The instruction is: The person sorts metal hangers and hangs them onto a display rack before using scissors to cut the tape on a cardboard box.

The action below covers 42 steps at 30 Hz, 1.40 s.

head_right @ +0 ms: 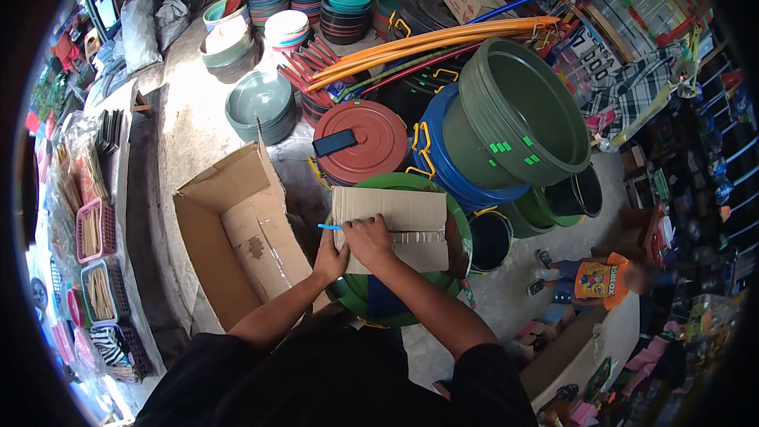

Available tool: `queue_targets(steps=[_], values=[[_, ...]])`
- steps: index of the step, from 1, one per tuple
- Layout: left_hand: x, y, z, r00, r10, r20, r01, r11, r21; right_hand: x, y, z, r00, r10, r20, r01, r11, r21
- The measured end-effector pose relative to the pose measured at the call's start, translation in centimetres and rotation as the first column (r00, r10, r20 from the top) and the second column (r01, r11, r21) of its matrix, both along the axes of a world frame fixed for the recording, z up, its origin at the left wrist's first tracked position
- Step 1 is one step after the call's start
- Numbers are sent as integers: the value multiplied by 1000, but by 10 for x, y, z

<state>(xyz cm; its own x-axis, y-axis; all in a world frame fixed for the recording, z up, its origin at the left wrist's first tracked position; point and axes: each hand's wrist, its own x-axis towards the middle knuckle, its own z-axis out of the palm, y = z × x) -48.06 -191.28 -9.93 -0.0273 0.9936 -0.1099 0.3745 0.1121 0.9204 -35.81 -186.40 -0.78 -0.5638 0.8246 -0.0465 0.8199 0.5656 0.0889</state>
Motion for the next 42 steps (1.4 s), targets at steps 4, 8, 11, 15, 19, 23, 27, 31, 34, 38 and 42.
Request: queue_targets(steps=[4,8,11,15,19,23,27,31,34,38,42], values=[[0,0,-1,1000,1,-5,-1,1000,-7,1,0,1,1000,7,12,-7,1000,0],[0,-1,0,1000,-3,-3,3,1000,-13,0,-3,-2,1000,11,21,-11,999,42],[0,-1,2,1000,-10,-1,10,999,-45,1,-4,-6,1000,7,7,-7,998,60],[-1,-1,6,1000,-17,2,17,998,-63,0,-3,-7,999,11,-32,-9,998,67],[-1,-2,6,999,-20,-25,18,998,-62,5,-3,-9,998,27,-61,-23,997,76],[1,-3,3,999,-7,-39,7,1000,6,11,-3,-6,997,27,-69,-25,999,24],[1,0,6,1000,-7,-1,7,1000,-8,17,-4,-3,998,-17,-60,14,999,-48],[0,0,2,1000,-22,-21,22,1000,-15,31,-5,1,998,-13,-59,12,1000,-13],[0,1,0,999,-23,-22,23,1000,11,40,-4,1,1000,2,-25,-2,1000,-19],[1,1,1,999,-24,-22,24,1000,6,60,-5,-6,999,1,-35,-1,1000,12],[1,1,3,1000,-25,-4,25,999,21,79,-8,-7,1000,-22,-8,22,999,42]])
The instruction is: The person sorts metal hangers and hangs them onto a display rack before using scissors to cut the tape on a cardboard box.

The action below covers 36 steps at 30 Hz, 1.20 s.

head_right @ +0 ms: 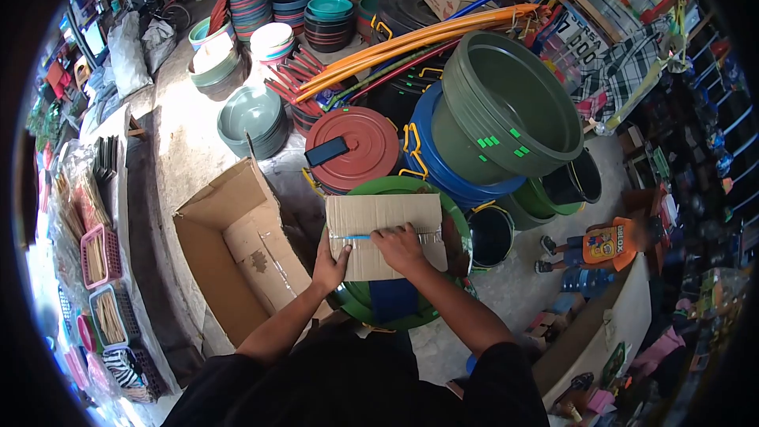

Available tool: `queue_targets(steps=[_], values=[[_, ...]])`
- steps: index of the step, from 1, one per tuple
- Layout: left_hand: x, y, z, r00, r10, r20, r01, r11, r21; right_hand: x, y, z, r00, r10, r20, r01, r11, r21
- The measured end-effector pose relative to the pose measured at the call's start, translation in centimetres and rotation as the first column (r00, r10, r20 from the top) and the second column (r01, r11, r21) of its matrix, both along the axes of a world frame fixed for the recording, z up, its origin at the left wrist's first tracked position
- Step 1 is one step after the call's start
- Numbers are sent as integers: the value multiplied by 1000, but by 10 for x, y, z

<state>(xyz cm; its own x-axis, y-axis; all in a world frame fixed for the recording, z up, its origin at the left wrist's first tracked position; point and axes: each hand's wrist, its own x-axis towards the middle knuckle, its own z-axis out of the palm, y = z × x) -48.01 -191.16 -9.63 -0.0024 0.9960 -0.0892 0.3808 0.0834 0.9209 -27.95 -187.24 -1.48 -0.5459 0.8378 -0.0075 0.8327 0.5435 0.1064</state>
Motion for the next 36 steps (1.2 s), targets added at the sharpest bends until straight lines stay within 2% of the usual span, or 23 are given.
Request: queue_targets(steps=[13,19,30,33,36], values=[[2,1,1,1000,12,-7,-12,998,56,74,-8,-6,999,-42,3,42,997,69],[3,-1,4,1000,26,-14,-25,999,45,95,-9,-1,995,-94,-36,95,995,26],[5,-1,6,999,49,-13,-48,997,55,136,-4,-4,990,-135,52,137,990,-39],[5,0,10,999,32,27,-34,997,74,147,-3,4,982,-148,117,158,984,-78],[6,0,9,998,39,49,-42,996,78,158,-3,8,981,-161,107,171,981,-96]])
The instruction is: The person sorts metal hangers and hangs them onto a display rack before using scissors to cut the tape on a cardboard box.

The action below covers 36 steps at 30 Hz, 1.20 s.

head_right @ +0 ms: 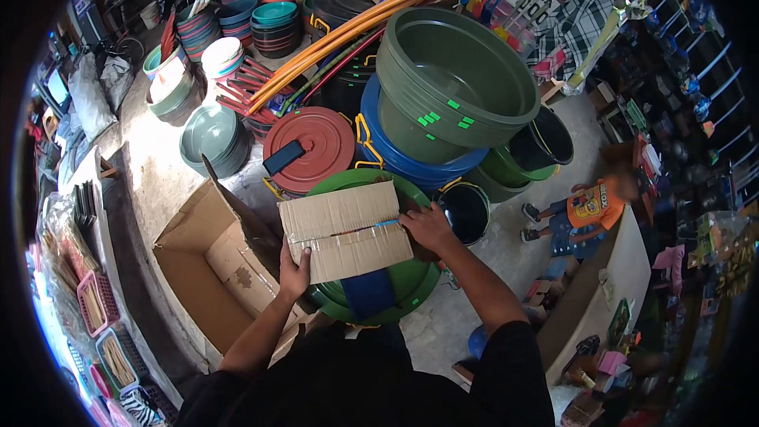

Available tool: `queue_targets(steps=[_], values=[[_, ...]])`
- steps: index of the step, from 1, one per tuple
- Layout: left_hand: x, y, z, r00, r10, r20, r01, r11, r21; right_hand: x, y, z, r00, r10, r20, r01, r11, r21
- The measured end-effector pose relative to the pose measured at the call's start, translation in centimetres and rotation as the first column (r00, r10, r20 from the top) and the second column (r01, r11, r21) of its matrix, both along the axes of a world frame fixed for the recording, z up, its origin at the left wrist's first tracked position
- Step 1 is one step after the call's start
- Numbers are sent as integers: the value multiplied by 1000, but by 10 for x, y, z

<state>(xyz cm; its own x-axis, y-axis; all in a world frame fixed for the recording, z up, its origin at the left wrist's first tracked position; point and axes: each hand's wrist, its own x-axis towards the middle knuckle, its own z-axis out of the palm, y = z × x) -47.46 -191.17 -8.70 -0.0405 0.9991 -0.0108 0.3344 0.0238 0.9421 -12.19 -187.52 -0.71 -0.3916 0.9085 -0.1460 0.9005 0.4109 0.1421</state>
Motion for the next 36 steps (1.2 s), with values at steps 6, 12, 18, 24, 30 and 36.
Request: queue_targets(steps=[6,12,18,24,30,36], values=[[-1,0,-3,1000,-6,-4,6,1000,-28,12,0,0,999,-20,30,21,999,-25],[0,-1,-7,999,16,-46,-19,998,-60,26,-3,3,998,-50,38,50,999,-9],[-1,-1,-6,998,25,-52,-28,997,-69,53,-15,7,989,-140,41,139,990,22],[-2,0,-9,999,14,-31,-16,998,-59,45,-61,-19,457,-571,-682,642,743,-191],[9,-10,10,938,229,-260,-152,946,285,-5,-102,-36,-61,-618,-784,536,642,-548],[72,-19,28,995,-98,26,100,992,-81,-28,-94,-29,-220,-564,-796,559,596,-576]])
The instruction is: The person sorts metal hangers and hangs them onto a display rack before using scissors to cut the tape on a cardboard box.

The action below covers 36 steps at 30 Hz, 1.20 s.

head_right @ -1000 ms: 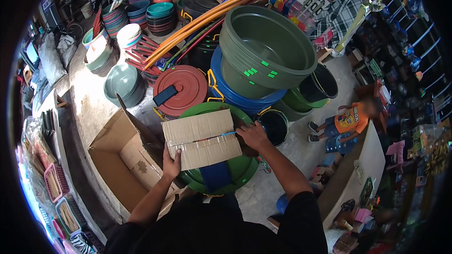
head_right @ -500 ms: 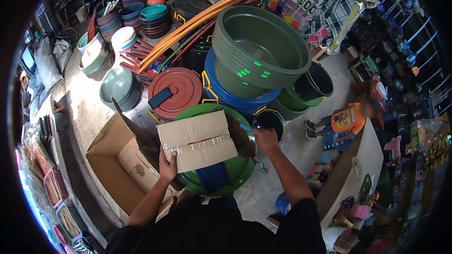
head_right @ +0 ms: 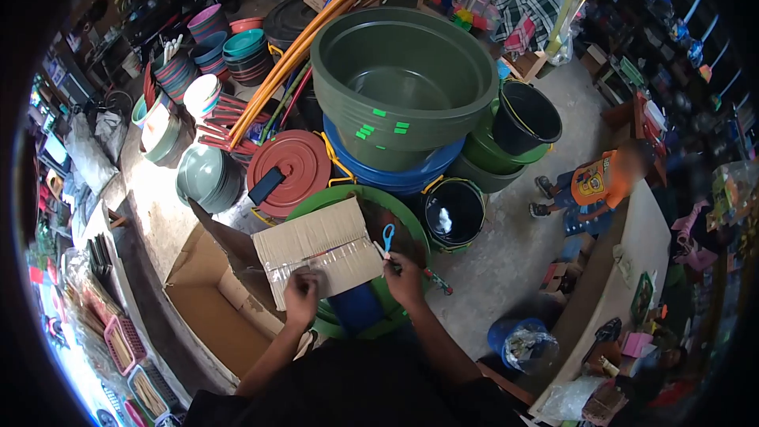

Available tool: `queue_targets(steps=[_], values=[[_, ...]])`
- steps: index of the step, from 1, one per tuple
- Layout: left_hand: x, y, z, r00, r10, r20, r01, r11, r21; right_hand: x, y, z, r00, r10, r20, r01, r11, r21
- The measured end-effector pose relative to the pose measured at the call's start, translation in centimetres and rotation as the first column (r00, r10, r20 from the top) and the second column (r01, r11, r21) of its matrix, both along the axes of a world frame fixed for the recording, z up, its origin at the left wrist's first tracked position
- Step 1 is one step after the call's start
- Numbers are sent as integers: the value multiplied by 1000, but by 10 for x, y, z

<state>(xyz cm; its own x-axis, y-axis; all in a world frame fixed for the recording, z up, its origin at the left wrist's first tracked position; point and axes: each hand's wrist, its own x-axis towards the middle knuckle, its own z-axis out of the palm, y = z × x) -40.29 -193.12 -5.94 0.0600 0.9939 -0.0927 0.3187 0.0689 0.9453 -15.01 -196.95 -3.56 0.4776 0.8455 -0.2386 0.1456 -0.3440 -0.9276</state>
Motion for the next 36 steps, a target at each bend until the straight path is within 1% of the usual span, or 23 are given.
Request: queue_targets(steps=[2,3,4,5,6,8,9,10,11,12,13,14,16,18,20,21,23,24,26,29,33,34,36], values=[[34,12,-15,980,57,189,-25,985,-168,-1,5,-3,997,16,77,-23,996,88],[47,19,-8,982,63,180,-33,986,-166,0,9,-10,999,6,45,-9,997,80],[60,29,4,942,169,290,-54,929,-367,2,13,-20,999,14,37,-17,996,83],[69,36,13,882,293,369,-46,833,-551,3,16,-31,993,18,113,-32,992,124],[73,39,12,884,300,359,-61,835,-547,4,21,-34,982,18,186,-49,985,164],[77,48,8,853,371,367,-40,747,-664,9,27,-41,987,40,157,-66,984,163],[78,50,4,857,376,352,-56,747,-662,11,32,-46,979,60,196,-98,977,188],[79,49,-1,808,443,388,-65,723,-688,12,35,-51,969,78,234,-129,969,210],[80,47,-6,753,508,418,-72,695,-715,15,36,-56,972,86,217,-132,969,208],[82,47,-12,756,517,402,-90,691,-717,16,38,-49,988,142,54,-147,985,89],[83,48,-17,707,554,440,-95,691,-717,18,41,-41,978,177,-113,-181,983,-28],[85,47,-22,653,589,477,-99,690,-717,21,43,-33,974,185,-127,-190,981,-31],[95,48,-7,642,601,477,-98,681,-726,25,45,-24,952,270,142,-270,963,-18],[102,49,-3,627,612,481,-95,673,-733,24,49,-31,951,261,169,-269,963,27],[106,50,-13,486,655,579,-68,688,-722,22,52,-38,948,247,200,-266,961,75],[111,50,-9,483,660,576,-76,687,-723,23,54,-39,955,233,184,-254,962,101],[123,50,-2,543,654,527,-202,711,-674,25,57,-39,961,221,165,-243,961,129],[127,51,-1,544,655,525,-207,711,-672,26,59,-39,962,236,136,-253,960,124],[133,54,1,603,650,463,-183,677,-712,27,60,-38,963,251,99,-262,957,123],[154,53,4,608,674,421,-231,657,-718,30,61,-38,957,283,59,-288,951,113],[160,58,-6,645,664,378,-272,662,-698,31,64,-41,959,283,-16,-277,948,157],[161,58,-7,678,644,354,-292,678,-674,30,65,-42,958,284,-40,-273,946,176],[163,58,-6,710,624,325,-313,694,-648,29,65,-42,957,290,-20,-284,948,146]])
